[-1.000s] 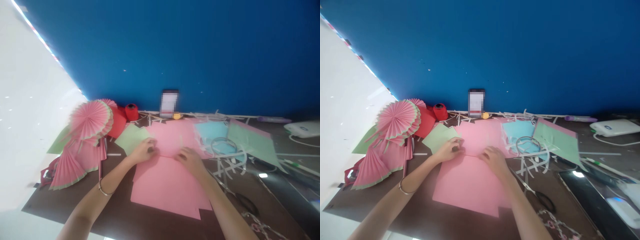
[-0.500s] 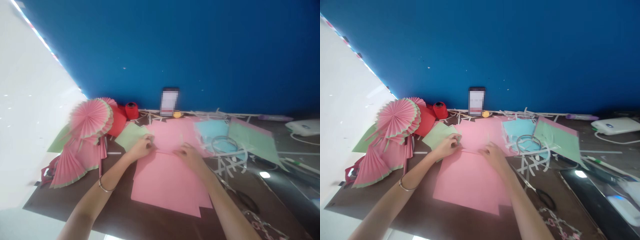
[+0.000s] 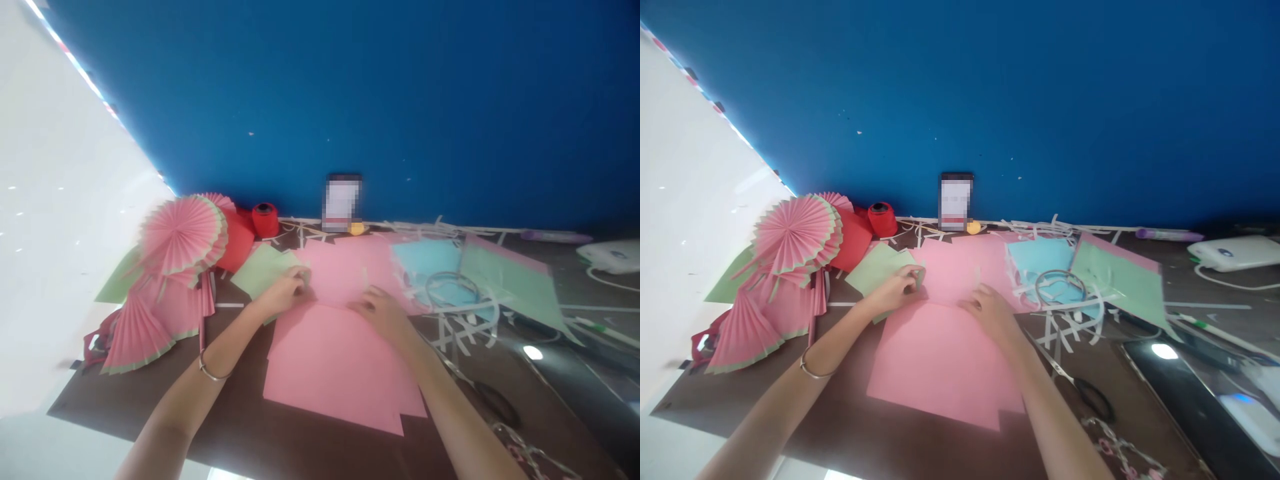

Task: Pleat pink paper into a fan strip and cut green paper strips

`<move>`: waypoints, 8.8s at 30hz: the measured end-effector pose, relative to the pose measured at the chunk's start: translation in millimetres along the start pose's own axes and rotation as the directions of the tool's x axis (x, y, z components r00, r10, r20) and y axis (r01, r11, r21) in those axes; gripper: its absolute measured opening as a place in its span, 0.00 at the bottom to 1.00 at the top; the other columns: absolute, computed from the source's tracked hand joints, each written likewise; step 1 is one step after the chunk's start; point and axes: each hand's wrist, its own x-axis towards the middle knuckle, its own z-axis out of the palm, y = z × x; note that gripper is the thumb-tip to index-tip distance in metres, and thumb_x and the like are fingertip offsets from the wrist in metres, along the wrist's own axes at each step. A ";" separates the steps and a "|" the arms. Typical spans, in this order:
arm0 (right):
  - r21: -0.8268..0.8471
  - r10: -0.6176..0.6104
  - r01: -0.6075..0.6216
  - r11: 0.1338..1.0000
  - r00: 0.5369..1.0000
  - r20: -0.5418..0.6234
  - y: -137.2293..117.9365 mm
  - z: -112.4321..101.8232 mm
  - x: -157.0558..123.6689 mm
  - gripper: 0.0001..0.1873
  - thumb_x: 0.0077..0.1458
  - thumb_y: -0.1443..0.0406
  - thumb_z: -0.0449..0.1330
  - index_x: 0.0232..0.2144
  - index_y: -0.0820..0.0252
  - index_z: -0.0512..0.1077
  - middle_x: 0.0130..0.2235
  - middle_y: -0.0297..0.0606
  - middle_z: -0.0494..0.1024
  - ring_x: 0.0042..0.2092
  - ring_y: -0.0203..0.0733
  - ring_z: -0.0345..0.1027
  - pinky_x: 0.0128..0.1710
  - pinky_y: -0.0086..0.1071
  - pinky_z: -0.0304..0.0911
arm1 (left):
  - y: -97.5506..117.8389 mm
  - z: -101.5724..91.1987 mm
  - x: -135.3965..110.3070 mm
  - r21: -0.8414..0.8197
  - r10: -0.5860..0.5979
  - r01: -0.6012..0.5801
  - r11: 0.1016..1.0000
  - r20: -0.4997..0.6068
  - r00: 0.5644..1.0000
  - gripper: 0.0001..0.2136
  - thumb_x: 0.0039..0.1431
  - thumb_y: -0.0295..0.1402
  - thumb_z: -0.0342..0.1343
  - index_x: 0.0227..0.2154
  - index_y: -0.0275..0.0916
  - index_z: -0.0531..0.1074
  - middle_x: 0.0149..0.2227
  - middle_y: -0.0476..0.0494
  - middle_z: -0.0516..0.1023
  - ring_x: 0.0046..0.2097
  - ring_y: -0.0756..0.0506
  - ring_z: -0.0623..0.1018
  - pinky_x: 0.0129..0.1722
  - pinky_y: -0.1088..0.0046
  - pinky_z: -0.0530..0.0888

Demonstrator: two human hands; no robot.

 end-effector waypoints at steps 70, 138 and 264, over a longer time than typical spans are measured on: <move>-0.531 -0.335 0.353 0.770 0.933 0.133 -34.5 12.5 -17.6 0.36 0.50 0.80 0.47 0.58 0.47 0.56 0.60 0.41 0.59 0.52 0.47 0.63 0.45 0.42 0.64 | -8.2 13.2 -2.5 0.130 0.115 -0.100 0.986 -0.109 0.987 0.12 0.57 0.35 0.54 0.44 0.44 0.72 0.53 0.42 0.68 0.54 0.41 0.66 0.55 0.59 0.64; 0.226 0.031 -0.005 0.974 0.993 -0.112 -15.6 -2.6 -30.7 0.15 0.59 0.60 0.47 0.24 0.57 0.65 0.27 0.35 0.68 0.31 0.39 0.64 0.32 0.33 0.61 | 13.5 18.2 -0.3 0.026 0.057 -0.056 0.998 -0.057 0.997 0.12 0.58 0.39 0.52 0.26 0.42 0.77 0.27 0.47 0.75 0.33 0.47 0.72 0.39 0.68 0.66; 0.232 0.206 -0.160 0.960 0.960 -0.191 -9.0 -7.9 -38.9 0.09 0.53 0.59 0.54 0.30 0.57 0.69 0.31 0.38 0.77 0.34 0.44 0.71 0.36 0.38 0.66 | 17.1 13.4 0.6 -0.366 -0.062 0.025 0.930 -0.091 0.994 0.07 0.55 0.34 0.56 0.30 0.37 0.76 0.33 0.44 0.78 0.37 0.48 0.75 0.40 0.71 0.71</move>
